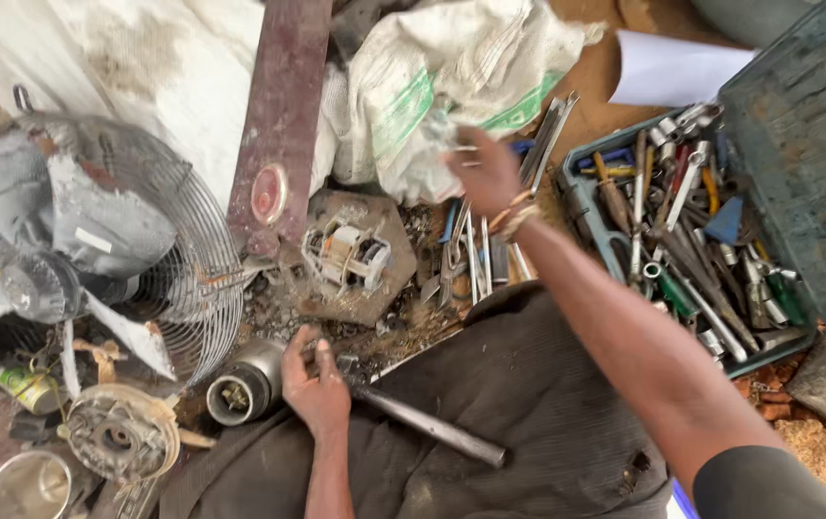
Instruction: The person uses a hammer to strike a small metal piece on a stone anvil, then picks up a metal cup and places it down. They handle a fan motor housing and use a T-handle wrench to tighten a bolt on a metal component.
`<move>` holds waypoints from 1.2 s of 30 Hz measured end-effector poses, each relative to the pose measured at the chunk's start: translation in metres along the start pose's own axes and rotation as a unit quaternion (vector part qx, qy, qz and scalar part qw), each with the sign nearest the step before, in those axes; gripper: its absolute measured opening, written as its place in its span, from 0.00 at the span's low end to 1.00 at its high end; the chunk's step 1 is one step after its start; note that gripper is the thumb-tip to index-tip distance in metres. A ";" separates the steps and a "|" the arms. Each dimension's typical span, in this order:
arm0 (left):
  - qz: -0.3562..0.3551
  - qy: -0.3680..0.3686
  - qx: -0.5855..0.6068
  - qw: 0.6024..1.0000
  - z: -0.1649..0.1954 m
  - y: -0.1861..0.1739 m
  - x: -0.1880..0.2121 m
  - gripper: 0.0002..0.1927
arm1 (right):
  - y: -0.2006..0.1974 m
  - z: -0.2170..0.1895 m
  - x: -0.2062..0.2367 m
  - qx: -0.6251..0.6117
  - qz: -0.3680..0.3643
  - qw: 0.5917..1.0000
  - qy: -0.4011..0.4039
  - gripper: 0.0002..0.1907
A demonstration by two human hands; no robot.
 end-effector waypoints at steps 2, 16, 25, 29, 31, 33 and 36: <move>0.010 0.042 -0.020 0.999 0.009 0.003 0.001 0.17 | -0.046 0.039 -0.002 -0.018 0.083 0.996 0.012 0.20; 0.011 0.067 -0.019 0.997 0.009 0.019 -0.007 0.16 | -0.003 0.090 -0.026 0.419 -0.057 0.906 0.006 0.40; 0.090 0.330 -0.067 0.937 0.085 0.015 0.011 0.10 | -0.016 0.117 -0.034 -0.022 -0.002 0.988 0.155 0.27; -0.052 0.444 -0.106 0.888 0.175 0.079 0.009 0.15 | -0.014 0.124 -0.039 -0.122 0.017 0.975 0.186 0.21; -0.136 0.457 -0.185 0.859 0.212 0.140 -0.022 0.21 | -0.023 0.124 -0.041 -0.228 0.050 0.952 0.197 0.20; -0.185 0.474 -0.298 0.808 0.240 0.199 -0.054 0.26 | -0.054 0.124 -0.044 -0.240 0.109 0.942 0.208 0.16; -0.193 0.486 -0.453 0.722 0.246 0.245 -0.093 0.30 | -0.118 0.100 -0.047 -0.215 0.220 0.947 0.089 0.08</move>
Point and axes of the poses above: each hand's wrist, its own x-axis away from the middle knuckle, its own y-axis out of the palm, z = x × y, the point moved 8 cm from there along -x, towards the middle knuckle, and after that the axes turned 13 degrees about -x, right-handed, at the moved point
